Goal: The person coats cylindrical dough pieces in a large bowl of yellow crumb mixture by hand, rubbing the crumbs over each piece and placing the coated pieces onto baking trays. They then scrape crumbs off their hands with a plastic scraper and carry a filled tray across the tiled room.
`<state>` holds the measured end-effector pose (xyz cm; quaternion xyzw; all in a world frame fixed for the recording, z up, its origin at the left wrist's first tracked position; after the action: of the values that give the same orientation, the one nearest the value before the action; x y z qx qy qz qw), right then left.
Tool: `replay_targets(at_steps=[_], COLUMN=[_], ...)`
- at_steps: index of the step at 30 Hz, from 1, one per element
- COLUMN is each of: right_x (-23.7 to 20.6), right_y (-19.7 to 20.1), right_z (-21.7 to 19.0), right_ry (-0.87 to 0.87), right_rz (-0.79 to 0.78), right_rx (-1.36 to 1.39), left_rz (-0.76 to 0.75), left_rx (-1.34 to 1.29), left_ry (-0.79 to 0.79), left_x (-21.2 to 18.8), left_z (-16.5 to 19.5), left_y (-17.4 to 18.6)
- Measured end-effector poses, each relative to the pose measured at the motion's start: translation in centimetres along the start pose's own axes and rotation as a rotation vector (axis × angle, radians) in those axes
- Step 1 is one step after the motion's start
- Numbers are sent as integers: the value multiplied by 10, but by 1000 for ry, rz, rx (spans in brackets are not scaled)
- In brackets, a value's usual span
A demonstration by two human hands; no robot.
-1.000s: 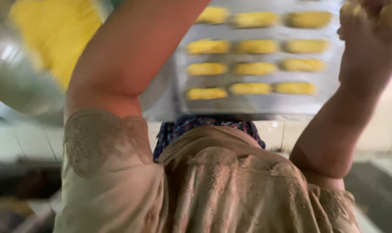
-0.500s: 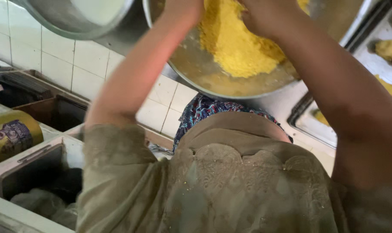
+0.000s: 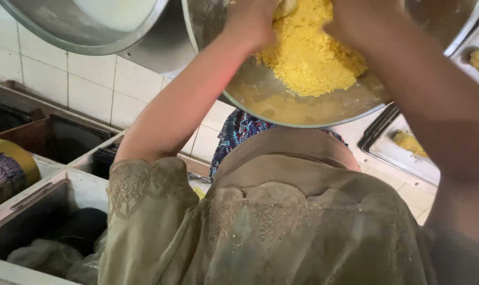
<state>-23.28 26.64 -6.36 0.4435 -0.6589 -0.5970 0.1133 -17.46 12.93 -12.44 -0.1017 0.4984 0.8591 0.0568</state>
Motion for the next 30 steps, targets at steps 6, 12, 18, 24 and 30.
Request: replay_targets(at_steps=[6, 12, 18, 24, 30], right_x=[-8, -6, -16, -38, -49], right_y=[1, -8, 9, 6, 0], right_z=[-23, 33, 17, 44, 41], right_ry=[194, -170, -17, -276, -313], right_rz=[165, -34, 9, -158, -101], right_rx=[252, 299, 226, 449, 617], left_rz=[55, -344, -432, -528, -395], left_rx=[-354, -1239, -1554, -1319, -1478], left_ry=[-43, 411, 182, 309, 229], left_x=[19, 11, 18, -4, -13], left_z=[7, -15, 21, 21, 38], left_y=[-8, -68, -58, -50, -22])
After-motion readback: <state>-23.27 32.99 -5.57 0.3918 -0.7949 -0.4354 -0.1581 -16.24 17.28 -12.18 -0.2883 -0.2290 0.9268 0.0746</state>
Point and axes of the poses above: each hand's wrist, its own x-axis towards the middle knuckle, its own y-axis out of the back of the hand, z = x × y, the point moved 10 cm from there along x, towards the middle knuckle, and after that the axes turned 1 degree about z, right-handed, at the moved point
